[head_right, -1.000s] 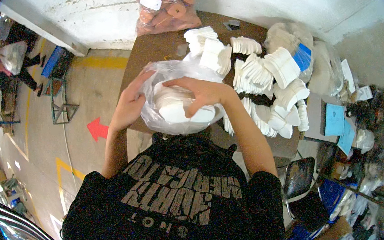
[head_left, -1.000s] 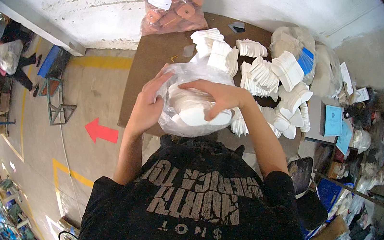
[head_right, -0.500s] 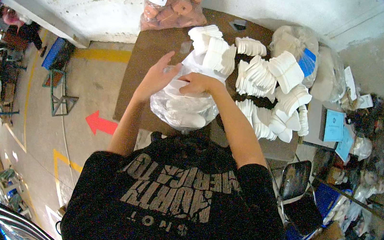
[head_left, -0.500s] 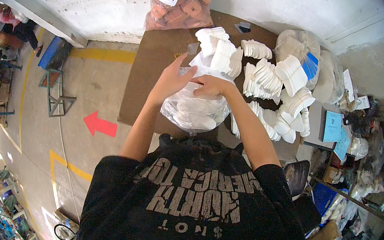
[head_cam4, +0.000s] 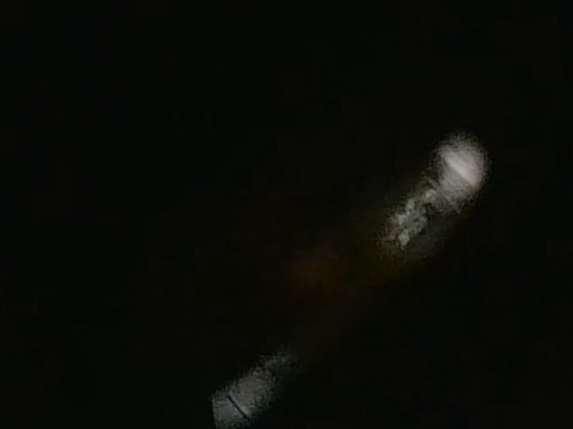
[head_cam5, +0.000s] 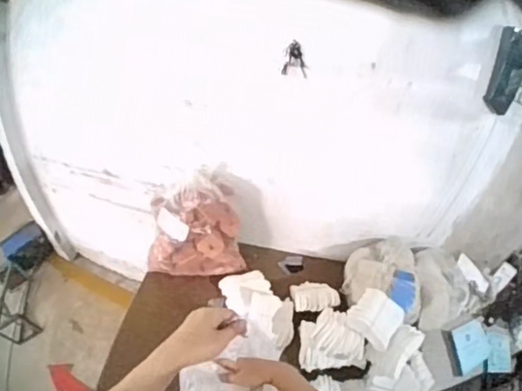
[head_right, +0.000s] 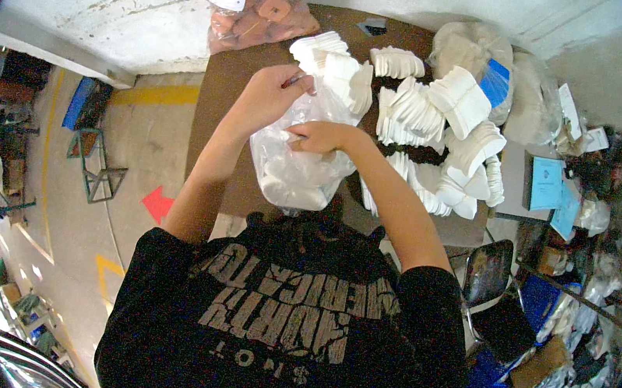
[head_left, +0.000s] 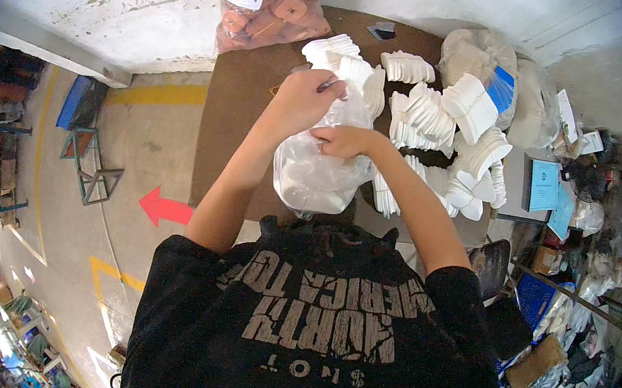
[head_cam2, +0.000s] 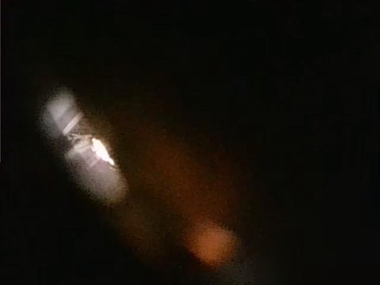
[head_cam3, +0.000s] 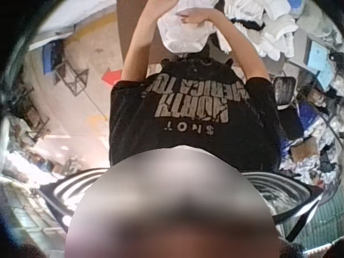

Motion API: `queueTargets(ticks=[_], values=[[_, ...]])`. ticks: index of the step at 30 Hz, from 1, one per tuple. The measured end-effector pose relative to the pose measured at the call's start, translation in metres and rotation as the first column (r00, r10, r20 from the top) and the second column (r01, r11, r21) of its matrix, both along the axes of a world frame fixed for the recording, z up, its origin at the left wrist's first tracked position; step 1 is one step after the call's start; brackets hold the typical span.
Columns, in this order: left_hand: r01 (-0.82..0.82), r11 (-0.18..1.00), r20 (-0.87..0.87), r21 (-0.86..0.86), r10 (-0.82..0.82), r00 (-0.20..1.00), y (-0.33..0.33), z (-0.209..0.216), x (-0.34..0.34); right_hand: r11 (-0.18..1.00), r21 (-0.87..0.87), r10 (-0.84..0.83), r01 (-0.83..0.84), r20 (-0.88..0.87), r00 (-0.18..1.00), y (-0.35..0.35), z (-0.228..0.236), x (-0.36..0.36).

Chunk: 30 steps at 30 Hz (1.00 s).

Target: The person gathers white foam-like items from a table and places them into a clear plastic bag. They then move to a box of bags, retrieve a new bag, and return to continue packing the items.

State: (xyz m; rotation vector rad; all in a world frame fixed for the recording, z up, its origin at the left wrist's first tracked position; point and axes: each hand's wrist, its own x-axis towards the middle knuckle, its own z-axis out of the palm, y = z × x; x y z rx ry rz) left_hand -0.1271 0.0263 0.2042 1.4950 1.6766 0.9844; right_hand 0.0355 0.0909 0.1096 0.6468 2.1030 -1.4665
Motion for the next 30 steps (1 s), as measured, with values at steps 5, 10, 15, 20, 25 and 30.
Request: queueTargets(ticks=[5, 10, 15, 20, 25, 30], values=[[-0.019, 1.0, -0.358, -0.022, 0.01, 0.934, -0.025, 0.056, 0.022, 0.919, 0.267, 0.261, -0.29, 0.141, 0.955, 0.012, -0.017, -0.01], [-0.039, 0.903, -0.541, 0.428, 0.291, 0.789, -0.049, 0.042, 0.062, 0.797, 0.586, 0.222, -0.146, -0.059, 0.973, 0.005, -0.039, -0.002], [0.01, 0.993, -0.633, 0.116, 0.066, 0.772, -0.065, -0.015, 0.066, 0.868, 0.432, 0.044, 0.244, -0.557, 0.83, -0.017, -0.005, 0.049], [-0.041, 0.991, -0.683, 0.127, 0.118, 0.721, -0.087, -0.065, 0.028, 0.563, -0.191, -0.805, 0.804, -0.345, 0.482, -0.026, 0.0, 0.145], [-0.001, 0.998, -0.378, 0.065, 0.025, 0.925, -0.084, -0.056, 0.006, 0.507, 0.737, -0.785, 0.446, 0.182, 0.592, -0.092, -0.072, 0.16], [-0.127, 0.986, -0.143, 0.11, 0.142, 0.98, -0.082, 0.002, -0.001, 0.478, 0.85, -0.608, 0.22, 0.139, 0.782, -0.132, -0.092, 0.157]])
